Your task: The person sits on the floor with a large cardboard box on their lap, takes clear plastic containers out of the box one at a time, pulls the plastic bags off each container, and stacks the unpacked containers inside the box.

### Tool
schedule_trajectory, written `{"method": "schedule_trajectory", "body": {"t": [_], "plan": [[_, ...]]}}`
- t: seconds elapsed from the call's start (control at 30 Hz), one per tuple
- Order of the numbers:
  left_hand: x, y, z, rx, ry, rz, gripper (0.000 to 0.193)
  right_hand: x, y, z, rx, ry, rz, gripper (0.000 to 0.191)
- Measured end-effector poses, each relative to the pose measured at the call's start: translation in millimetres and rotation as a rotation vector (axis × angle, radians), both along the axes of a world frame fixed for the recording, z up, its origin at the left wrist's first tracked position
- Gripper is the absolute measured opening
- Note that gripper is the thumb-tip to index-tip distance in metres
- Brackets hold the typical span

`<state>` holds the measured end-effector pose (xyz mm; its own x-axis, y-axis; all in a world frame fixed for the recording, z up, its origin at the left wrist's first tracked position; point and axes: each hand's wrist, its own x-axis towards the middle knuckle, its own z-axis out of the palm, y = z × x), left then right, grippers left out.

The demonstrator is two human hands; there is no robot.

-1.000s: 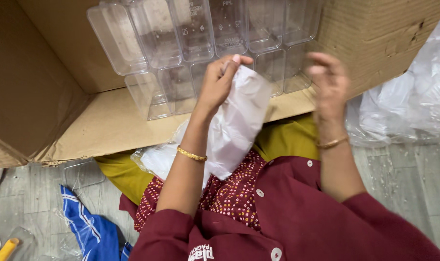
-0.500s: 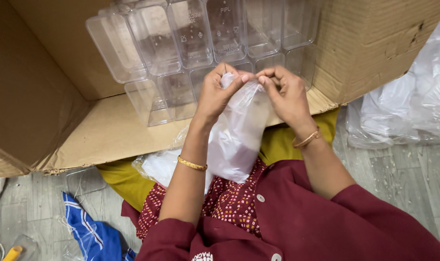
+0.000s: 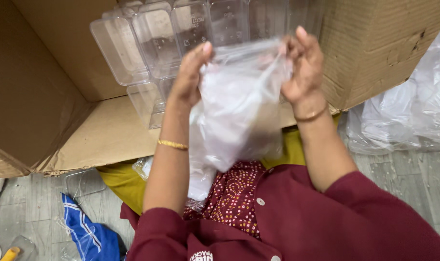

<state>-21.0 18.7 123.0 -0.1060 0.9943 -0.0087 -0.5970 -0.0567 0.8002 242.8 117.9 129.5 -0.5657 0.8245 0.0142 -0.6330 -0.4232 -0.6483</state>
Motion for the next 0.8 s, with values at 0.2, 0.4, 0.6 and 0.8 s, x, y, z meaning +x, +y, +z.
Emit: {"method": "schedule_trajectory", "body": {"t": [0.2,0.4,0.6,0.8], "plan": [[-16.2,51.8,21.4,0.207,1.212,0.637,0.022,-70.6,53.2,36.2,0.893,-0.601,-0.453,0.015],[-3.7,47.0,34.4,0.193,1.307,0.63,0.038,-77.6,13.3,50.2,1.426,-1.085,-0.664,0.041],[23.9,12.8,50.9,0.564,1.136,0.698,0.019,-51.8,-49.1,56.8,0.998,-1.027,-0.696,0.025],[55.9,-23.4,55.0,0.251,0.533,0.278,0.023,-19.3,-70.0,51.6,0.674,-0.501,-0.554,0.014]]}}
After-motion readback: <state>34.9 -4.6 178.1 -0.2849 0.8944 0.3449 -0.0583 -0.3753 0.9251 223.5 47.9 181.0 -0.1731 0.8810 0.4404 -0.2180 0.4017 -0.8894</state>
